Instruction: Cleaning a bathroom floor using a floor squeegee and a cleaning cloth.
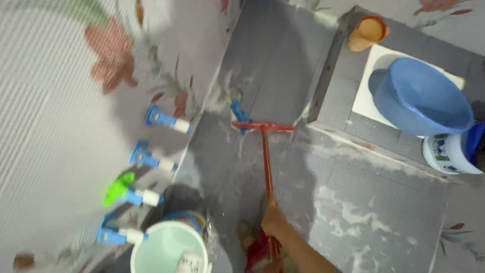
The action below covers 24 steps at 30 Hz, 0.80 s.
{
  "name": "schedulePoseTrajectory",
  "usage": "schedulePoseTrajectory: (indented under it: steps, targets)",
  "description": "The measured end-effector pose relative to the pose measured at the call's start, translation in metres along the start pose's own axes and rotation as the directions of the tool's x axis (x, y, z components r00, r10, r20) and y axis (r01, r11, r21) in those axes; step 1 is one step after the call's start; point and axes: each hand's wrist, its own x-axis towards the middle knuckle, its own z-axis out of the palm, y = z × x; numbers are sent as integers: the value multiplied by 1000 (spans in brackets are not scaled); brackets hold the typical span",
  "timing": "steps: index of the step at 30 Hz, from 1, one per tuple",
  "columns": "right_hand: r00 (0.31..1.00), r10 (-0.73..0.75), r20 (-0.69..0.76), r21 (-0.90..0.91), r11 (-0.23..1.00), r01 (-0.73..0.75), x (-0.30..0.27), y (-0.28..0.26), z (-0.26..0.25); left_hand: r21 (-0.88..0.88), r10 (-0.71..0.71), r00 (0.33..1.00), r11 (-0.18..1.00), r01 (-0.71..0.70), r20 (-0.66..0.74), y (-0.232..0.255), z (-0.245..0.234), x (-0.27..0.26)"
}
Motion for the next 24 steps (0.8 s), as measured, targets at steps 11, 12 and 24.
schedulePoseTrajectory:
  steps: [11, 12, 24]
  targets:
    - [990, -132, 39, -208, 968, 138, 105, -19, -65, -147, 223, 971, 967, -210, 81, 277, 49, -167]
    - [987, -150, 51, -255, 954, 158, 133, -27, -89, -163, 262, 962, 955, -247, 82, 302, 58, -166]
    - [931, -282, 230, -715, 601, 358, 323, -42, -164, -441, 248, 962, 855, -272, -113, 458, 112, -160]
